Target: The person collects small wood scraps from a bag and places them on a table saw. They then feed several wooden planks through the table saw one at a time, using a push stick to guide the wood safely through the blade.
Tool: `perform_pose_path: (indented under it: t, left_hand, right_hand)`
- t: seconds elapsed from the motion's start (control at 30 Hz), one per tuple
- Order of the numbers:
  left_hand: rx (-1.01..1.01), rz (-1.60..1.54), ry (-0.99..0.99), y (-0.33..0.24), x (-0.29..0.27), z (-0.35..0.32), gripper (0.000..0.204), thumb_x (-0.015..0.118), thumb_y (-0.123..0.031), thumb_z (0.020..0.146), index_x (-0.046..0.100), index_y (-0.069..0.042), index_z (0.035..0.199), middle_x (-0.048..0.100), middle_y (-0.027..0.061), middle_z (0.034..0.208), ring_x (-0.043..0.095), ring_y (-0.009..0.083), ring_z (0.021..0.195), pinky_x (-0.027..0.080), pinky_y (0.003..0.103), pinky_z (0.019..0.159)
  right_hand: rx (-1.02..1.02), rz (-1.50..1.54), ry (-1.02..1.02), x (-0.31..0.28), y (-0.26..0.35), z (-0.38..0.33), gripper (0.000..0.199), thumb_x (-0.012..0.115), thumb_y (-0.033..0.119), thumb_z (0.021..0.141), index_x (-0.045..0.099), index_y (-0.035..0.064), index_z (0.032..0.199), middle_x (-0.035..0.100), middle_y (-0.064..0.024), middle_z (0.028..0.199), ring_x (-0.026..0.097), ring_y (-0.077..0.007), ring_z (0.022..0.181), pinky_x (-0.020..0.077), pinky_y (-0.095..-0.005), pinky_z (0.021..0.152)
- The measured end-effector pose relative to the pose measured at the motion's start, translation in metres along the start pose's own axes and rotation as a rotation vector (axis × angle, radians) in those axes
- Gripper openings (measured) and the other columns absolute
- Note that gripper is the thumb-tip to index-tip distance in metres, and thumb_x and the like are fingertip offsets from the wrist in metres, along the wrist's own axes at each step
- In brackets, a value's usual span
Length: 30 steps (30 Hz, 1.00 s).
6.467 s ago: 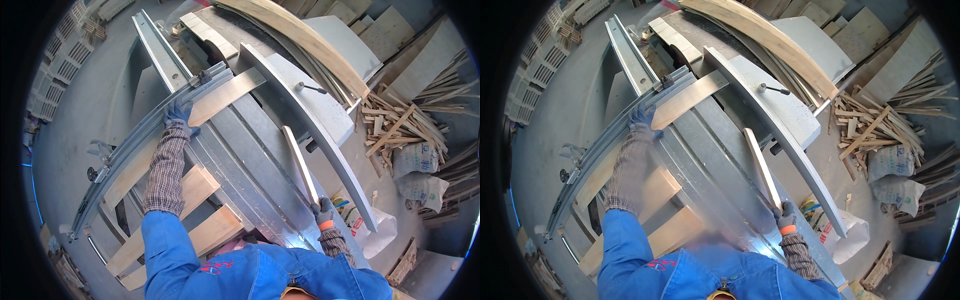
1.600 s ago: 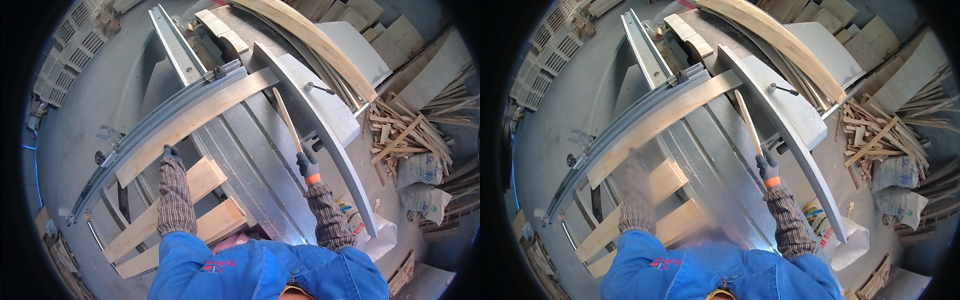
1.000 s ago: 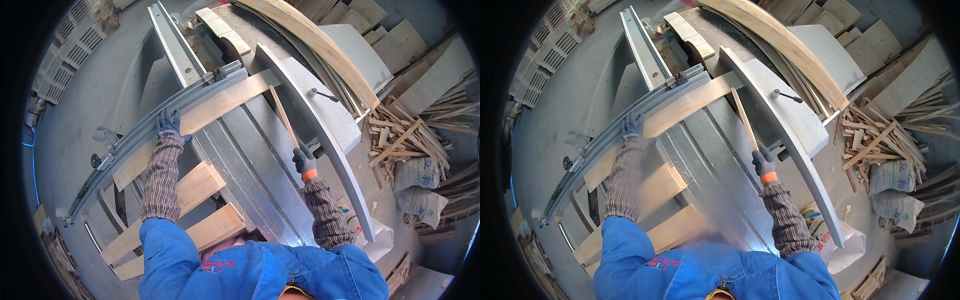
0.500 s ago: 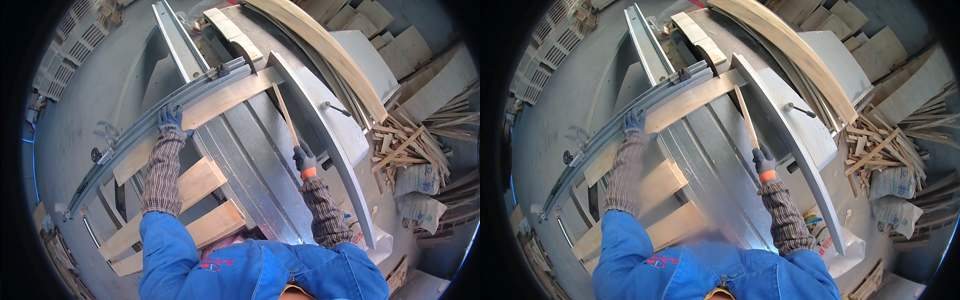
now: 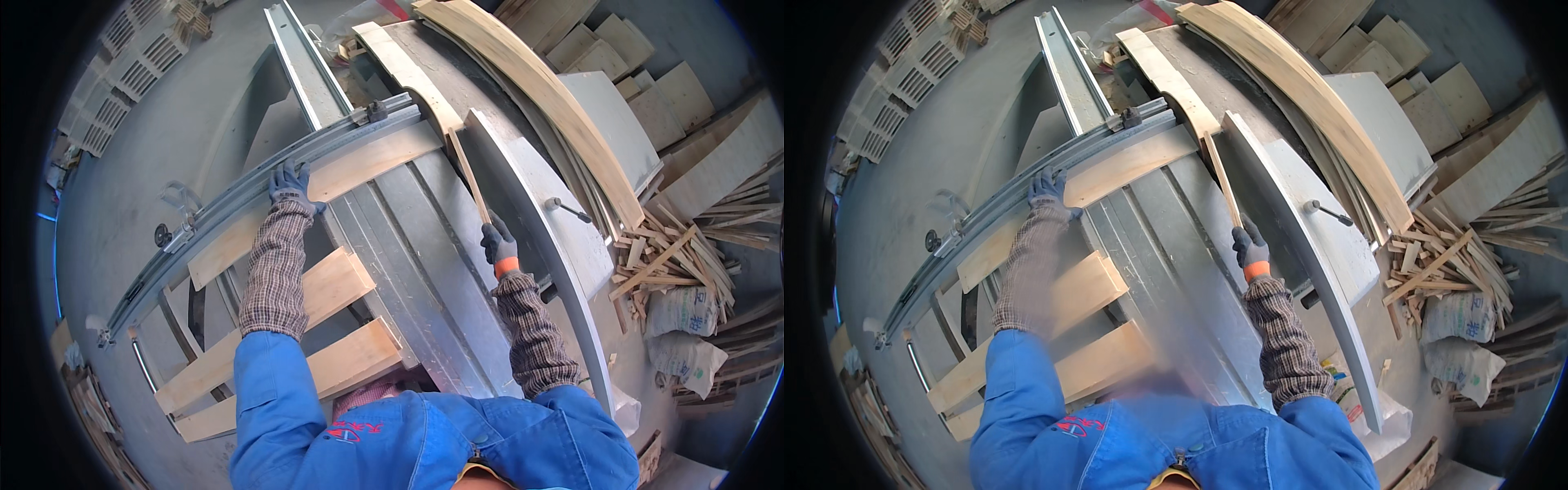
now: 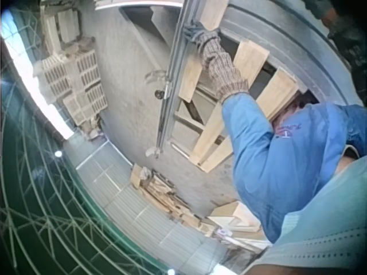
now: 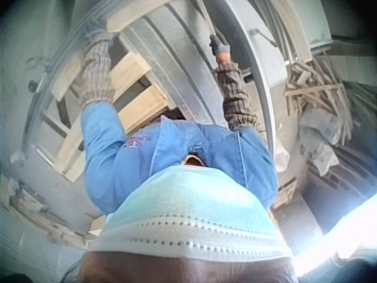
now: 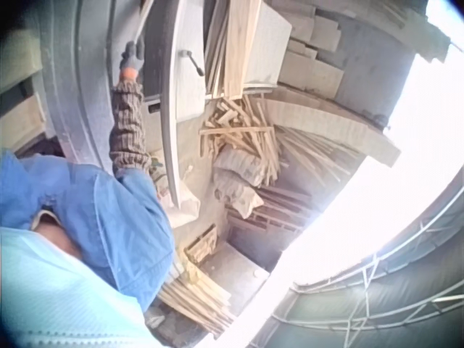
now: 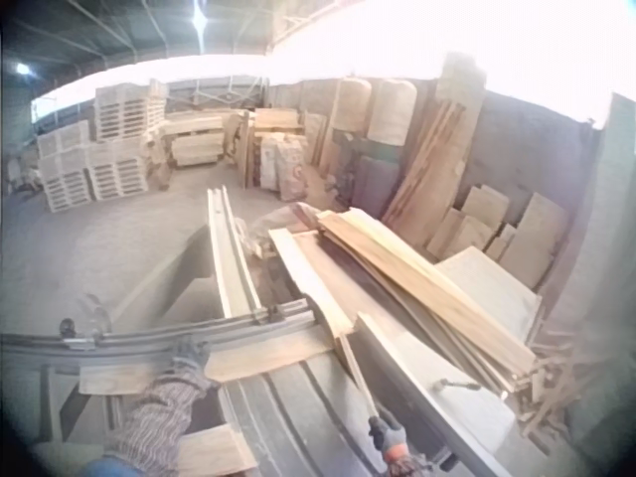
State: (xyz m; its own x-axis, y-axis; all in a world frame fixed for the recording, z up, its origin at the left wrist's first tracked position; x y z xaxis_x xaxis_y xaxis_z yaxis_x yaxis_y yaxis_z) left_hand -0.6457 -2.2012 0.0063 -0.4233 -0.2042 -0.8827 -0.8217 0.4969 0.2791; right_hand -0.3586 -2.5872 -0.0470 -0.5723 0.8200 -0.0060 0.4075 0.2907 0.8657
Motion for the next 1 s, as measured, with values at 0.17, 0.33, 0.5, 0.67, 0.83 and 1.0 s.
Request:
perform_pose_path:
  t: [0.17, 0.33, 0.5, 0.67, 0.83, 1.0]
  left_hand:
    - [-0.013, -0.009, -0.024, 0.002, 0.002, 0.004, 0.116, 0.076, -0.07, 0.066, 0.023, -0.027, 0.161, 0.014, 0.0093, 0.165, 0.012, 0.0298, 0.154, 0.005, 0.046, 0.126]
    - [-0.01, -0.018, -0.039, 0.002, 0.005, 0.002, 0.118, 0.079, -0.068, 0.065, 0.022, -0.027, 0.161, 0.014, 0.0095, 0.165, 0.012, 0.0301, 0.154, 0.006, 0.045, 0.126]
    - [-0.012, -0.02, -0.033, -0.002, 0.002, -0.008, 0.119, 0.08, -0.067, 0.065, 0.02, -0.028, 0.161, 0.012, 0.0093, 0.166, 0.011, 0.0308, 0.154, 0.006, 0.046, 0.126]
    - [-0.007, -0.021, -0.04, -0.005, 0.004, -0.02, 0.121, 0.081, -0.065, 0.066, 0.016, -0.029, 0.162, 0.013, 0.0085, 0.166, 0.011, 0.0315, 0.154, 0.008, 0.047, 0.126]
    - [0.013, -0.215, -0.194, 0.003, 0.015, -0.046, 0.11, 0.083, -0.059, 0.068, 0.029, -0.025, 0.158, 0.024, 0.0118, 0.163, 0.022, 0.032, 0.151, 0.018, 0.043, 0.125]
    - [-0.16, -0.714, -0.64, 0.057, 0.123, -0.06, 0.056, 0.081, -0.045, 0.08, 0.067, -0.008, 0.12, 0.064, 0.016, 0.13, 0.057, 0.032, 0.125, 0.042, 0.044, 0.109]
  right_hand:
    - [-0.011, -0.036, -0.076, -0.02, -0.037, -0.015, 0.054, 0.067, 0.029, 0.092, 0.057, 0.0176, 0.144, 0.058, -0.0005, 0.068, 0.043, -0.0078, 0.045, 0.0317, -0.0248, 0.04]
    - [-0.024, -0.005, -0.087, -0.042, -0.058, -0.067, 0.052, 0.065, 0.023, 0.095, 0.055, 0.0161, 0.146, 0.06, 0.0012, 0.078, 0.048, -0.0061, 0.053, 0.0341, -0.0228, 0.045]
    - [0.018, 0.065, -0.045, -0.056, -0.066, -0.098, 0.054, 0.066, 0.023, 0.096, 0.053, 0.0169, 0.148, 0.061, 0.0037, 0.085, 0.05, -0.005, 0.062, 0.0351, -0.021, 0.049]
    - [-0.075, 0.062, -0.064, -0.065, -0.078, -0.109, 0.054, 0.067, 0.024, 0.096, 0.053, 0.0184, 0.147, 0.06, 0.0048, 0.082, 0.048, -0.0047, 0.059, 0.0337, -0.0208, 0.049]
    - [0.014, 0.004, -0.055, -0.074, -0.079, -0.13, 0.052, 0.066, 0.02, 0.096, 0.055, 0.0121, 0.146, 0.065, -0.0014, 0.11, 0.056, -0.0082, 0.084, 0.0482, -0.0229, 0.076]
    - [-0.079, -0.003, -0.087, -0.076, -0.077, -0.142, 0.054, 0.068, 0.025, 0.095, 0.055, 0.0196, 0.146, 0.056, 0.005, 0.074, 0.043, -0.0047, 0.056, 0.0321, -0.0217, 0.049]
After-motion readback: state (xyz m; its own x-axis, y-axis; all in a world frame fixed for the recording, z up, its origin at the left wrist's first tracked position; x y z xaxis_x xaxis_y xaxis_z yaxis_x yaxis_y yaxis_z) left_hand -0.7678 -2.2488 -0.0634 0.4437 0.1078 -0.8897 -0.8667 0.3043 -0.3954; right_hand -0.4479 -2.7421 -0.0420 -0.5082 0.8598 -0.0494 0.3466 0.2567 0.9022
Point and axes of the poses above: each hand's wrist, its own z-axis towards the middle knuckle, its own x-axis out of the palm, y = z × x, the point moved 5 cm from there along z, towards the middle knuckle
